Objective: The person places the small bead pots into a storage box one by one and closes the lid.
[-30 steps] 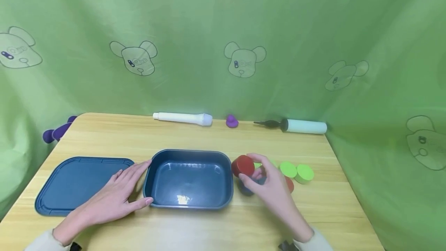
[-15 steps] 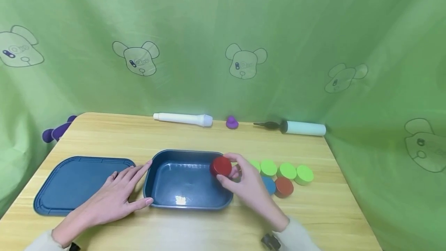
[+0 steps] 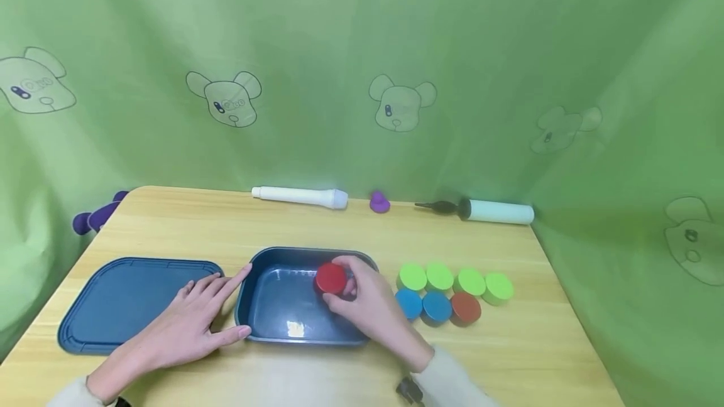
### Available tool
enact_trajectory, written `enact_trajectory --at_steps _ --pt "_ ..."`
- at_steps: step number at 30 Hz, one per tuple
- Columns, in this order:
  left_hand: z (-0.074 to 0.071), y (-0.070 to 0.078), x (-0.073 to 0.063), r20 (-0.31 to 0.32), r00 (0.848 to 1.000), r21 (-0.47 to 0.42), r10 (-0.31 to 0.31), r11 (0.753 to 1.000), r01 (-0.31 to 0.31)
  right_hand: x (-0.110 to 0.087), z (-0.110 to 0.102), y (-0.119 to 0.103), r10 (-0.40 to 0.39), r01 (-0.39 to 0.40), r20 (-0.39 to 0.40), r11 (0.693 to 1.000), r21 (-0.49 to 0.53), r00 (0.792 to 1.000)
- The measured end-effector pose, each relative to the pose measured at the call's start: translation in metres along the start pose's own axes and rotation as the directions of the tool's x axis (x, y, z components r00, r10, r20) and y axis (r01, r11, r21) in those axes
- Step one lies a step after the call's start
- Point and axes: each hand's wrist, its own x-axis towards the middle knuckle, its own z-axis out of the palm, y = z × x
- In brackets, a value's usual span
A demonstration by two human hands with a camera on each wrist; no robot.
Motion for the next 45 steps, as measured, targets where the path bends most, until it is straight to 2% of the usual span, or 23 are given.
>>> enact_trajectory --at_steps 5,10,17,20,29,32,37,45 --pt "0.002 0.0 0.001 0.027 1.0 -0.014 -0.001 1.0 0.002 0.009 0.016 -0.002 0.013 -0.012 0.038 1.0 -0.021 0.999" --pt "0.004 0.0 0.0 0.027 1.0 -0.002 0.001 1.0 -0.001 0.02 0.032 -0.007 0.013 -0.009 0.063 0.998 -0.059 0.998" --pt "0.003 -0.001 0.001 0.039 0.999 -0.021 -0.009 1.0 0.01 0.03 0.054 -0.012 0.029 -0.029 0.0 0.996 -0.081 1.0" --pt "0.003 -0.001 0.002 0.043 0.999 -0.027 -0.01 1.0 0.011 0.032 0.062 -0.013 0.035 -0.036 -0.004 0.996 -0.079 0.999" --pt "0.004 -0.001 0.002 0.051 0.999 -0.029 -0.017 0.999 0.019 0.035 0.07 -0.017 0.062 -0.065 0.056 0.997 0.05 0.996" --pt "0.004 0.0 0.002 0.043 0.999 -0.028 -0.018 0.999 0.019 0.035 0.07 -0.017 0.057 -0.068 0.098 0.991 0.113 0.994" --pt "0.003 0.0 0.002 0.043 0.999 -0.028 -0.014 0.999 0.015 0.034 0.069 -0.018 0.061 -0.103 0.181 0.967 0.231 0.982" --pt "0.003 0.0 0.002 0.055 0.998 -0.035 -0.018 0.999 0.019 0.036 0.071 -0.016 0.057 -0.134 0.224 0.927 0.349 0.973"
